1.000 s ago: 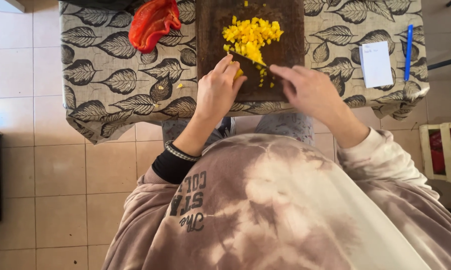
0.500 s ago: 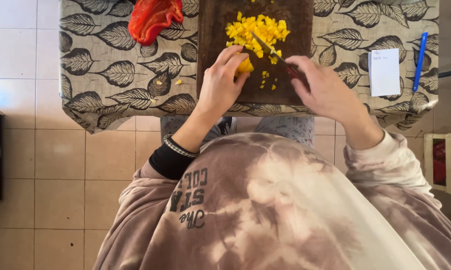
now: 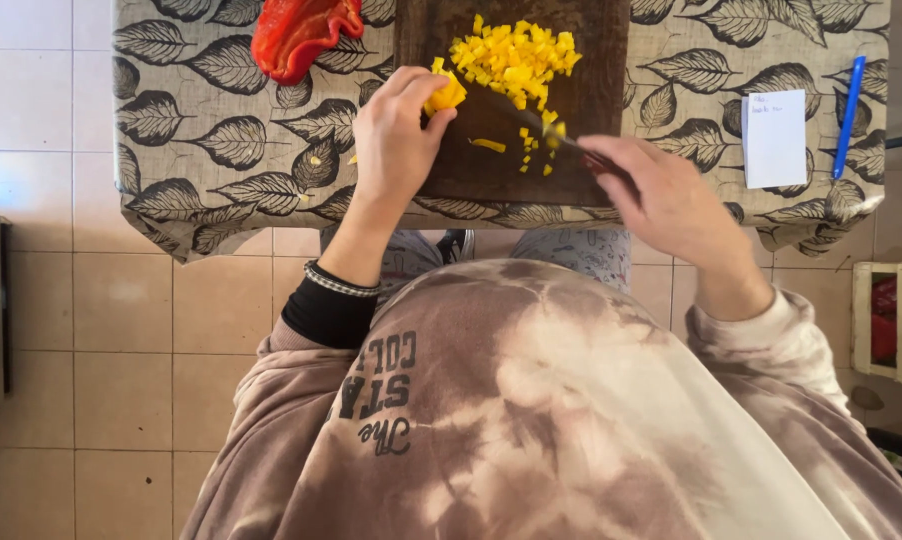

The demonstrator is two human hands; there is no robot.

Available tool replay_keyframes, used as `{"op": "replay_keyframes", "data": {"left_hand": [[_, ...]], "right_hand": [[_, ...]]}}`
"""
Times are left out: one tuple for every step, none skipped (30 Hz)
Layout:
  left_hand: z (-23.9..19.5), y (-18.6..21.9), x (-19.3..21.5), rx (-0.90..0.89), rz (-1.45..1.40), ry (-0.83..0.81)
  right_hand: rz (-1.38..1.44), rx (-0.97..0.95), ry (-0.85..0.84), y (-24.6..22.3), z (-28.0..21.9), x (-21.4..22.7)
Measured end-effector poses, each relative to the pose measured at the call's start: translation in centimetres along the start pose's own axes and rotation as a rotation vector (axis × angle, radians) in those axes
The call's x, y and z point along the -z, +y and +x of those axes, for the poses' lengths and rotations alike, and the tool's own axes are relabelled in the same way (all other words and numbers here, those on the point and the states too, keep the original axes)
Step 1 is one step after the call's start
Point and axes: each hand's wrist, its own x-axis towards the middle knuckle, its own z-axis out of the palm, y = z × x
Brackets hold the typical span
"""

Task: Chopping a yellow bell pepper into small pieces on a wooden cutting board.

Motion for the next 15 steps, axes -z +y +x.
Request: {"op": "replay_keyframes", "data": {"left_hand": [[0.1,-0.2,0.0,0.001,0.001,-0.002],[0.2,-0.4,0.0,-0.003,-0.023,0.006],[0.4,-0.6,0.0,-0.007,-0.047,0.013],[0.5,-0.7,0.1,-0.006,-0.048,0.013],[0.7,-0.8,0.3,0.060,-0.147,-0.005],[0.9,-0.8,0.4,0.127,-0.245,-0.021],[1.2,-0.6,0.8,0.128,-0.246,-0.020],[1.5,-0.4,1.2,0.186,-0.234,-0.034],[1.7,-0.1,1.5,0.243,-0.222,-0.049],[1.6,-0.1,1.4,0.242,-0.221,-0.049],[1.5,-0.1,1.3,0.044,-0.182,0.022],[1.4,-0.1,1.2,-0.155,-0.141,0.088],[1.1,0.1,0.7,-0.156,-0.139,0.088],[0.7,0.4,0.0,-0.205,-0.187,-0.017],[0.3,0.6,-0.6,-0.255,-0.236,-0.122]], "right_hand": [[0.002,-0.001,-0.001,-0.3,-0.1,0.8],[-0.071,0.078,0.001,-0.5,-0.3,1.7],[-0.144,0.156,0.001,-0.8,-0.5,2.5],[-0.144,0.154,0.000,0.1,-0.4,2.4],[-0.157,0.217,0.026,0.9,-0.4,2.4],[-0.171,0.281,0.053,1.7,-0.3,2.3],[-0.172,0.282,0.052,1.6,0.1,2.0],[-0.202,0.282,0.110,1.6,0.4,1.6],[-0.233,0.282,0.168,1.5,0.8,1.3],[-0.232,0.282,0.169,1.5,1.0,1.3],[-0.225,0.270,0.175,1.4,1.3,1.3],[-0.216,0.260,0.181,1.3,1.6,1.3],[-0.214,0.260,0.183,1.7,1.4,1.6],[-0.193,0.255,0.188,2.2,1.2,1.9],[-0.173,0.249,0.193,2.6,1.0,2.3]]}}
